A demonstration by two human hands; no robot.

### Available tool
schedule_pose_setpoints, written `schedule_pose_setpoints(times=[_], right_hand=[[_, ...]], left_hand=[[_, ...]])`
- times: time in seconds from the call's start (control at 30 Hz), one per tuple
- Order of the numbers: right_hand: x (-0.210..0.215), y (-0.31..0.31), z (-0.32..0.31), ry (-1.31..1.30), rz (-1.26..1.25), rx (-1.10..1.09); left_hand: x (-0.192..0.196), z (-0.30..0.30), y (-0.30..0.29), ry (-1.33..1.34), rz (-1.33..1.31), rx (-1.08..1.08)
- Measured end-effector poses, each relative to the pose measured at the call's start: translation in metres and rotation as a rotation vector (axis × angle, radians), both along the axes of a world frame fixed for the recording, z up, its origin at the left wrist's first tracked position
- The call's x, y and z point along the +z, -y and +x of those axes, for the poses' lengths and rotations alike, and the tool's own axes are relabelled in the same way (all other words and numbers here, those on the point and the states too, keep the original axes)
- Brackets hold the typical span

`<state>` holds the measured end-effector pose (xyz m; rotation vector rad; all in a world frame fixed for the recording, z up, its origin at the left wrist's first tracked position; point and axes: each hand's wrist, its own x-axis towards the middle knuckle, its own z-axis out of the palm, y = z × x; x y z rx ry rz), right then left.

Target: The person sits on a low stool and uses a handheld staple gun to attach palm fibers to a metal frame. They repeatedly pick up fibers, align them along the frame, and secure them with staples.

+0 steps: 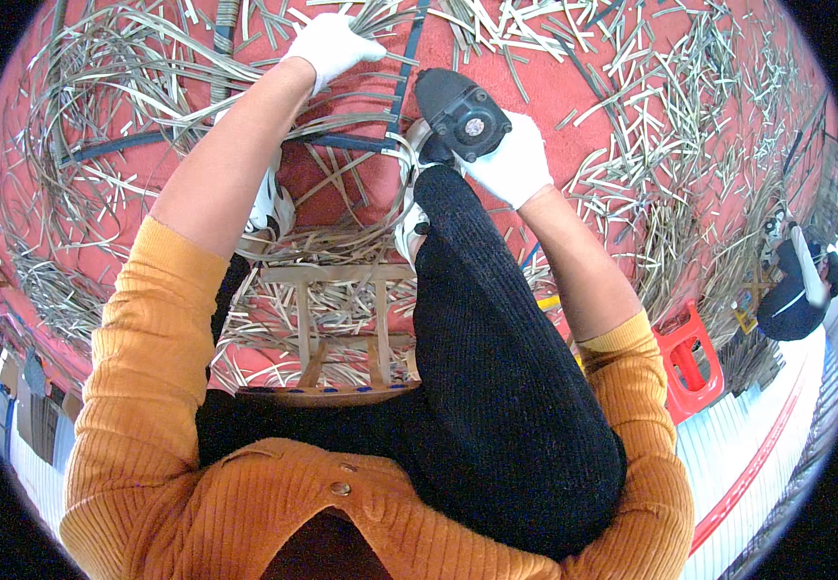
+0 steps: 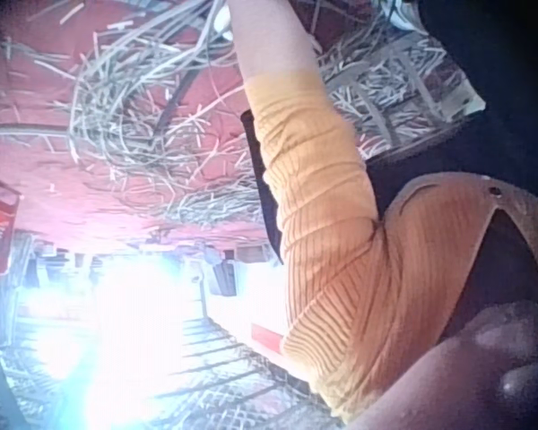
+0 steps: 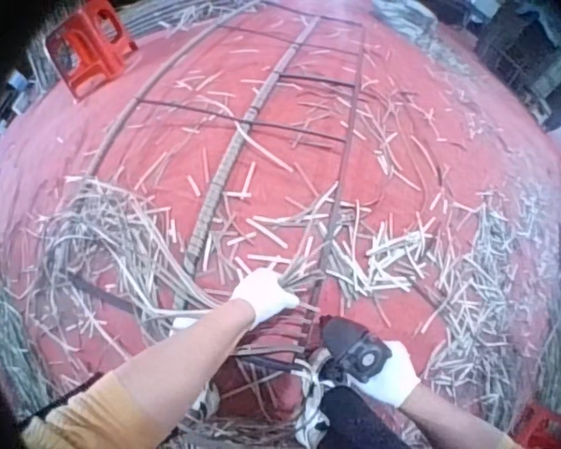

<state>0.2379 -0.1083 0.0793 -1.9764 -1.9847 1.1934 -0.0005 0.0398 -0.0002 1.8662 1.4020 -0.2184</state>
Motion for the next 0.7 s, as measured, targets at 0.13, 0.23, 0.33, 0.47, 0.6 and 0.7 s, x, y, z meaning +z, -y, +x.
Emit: schedule_pose_setpoints(times=[0.13, 0.23, 0.33, 0.47, 0.6, 0.7], right_hand=[[-0.001, -0.001, -0.003, -0.098, 0.163, -0.025], [0.001, -0.004, -0.004, -0.057, 0.119, 0.012], [0.004, -0.006, -0.004, -0.003, 0.01, 0.006], [0.003, -0.007, -0.007, 0.008, 0.119, 0.049], [-0.002, -0.007, -0.008, 0.014, 0.17, 0.083], [-0.005, -0.008, -0.008, -0.043, 0.093, 0.008]], left_hand=[[-0.01, -0.003, 0.006, 0.024, 0.061, 0.052], [-0.019, -0.004, 0.008, 0.06, 0.163, 0.059], [-0.026, -0.006, 0.008, 0.088, 0.131, 0.045], [-0.027, -0.005, 0.008, 0.099, 0.096, 0.069], [-0.025, -0.005, 0.009, 0.117, 0.1, 0.069], [-0.027, -0.005, 0.01, 0.106, 0.089, 0.081]])
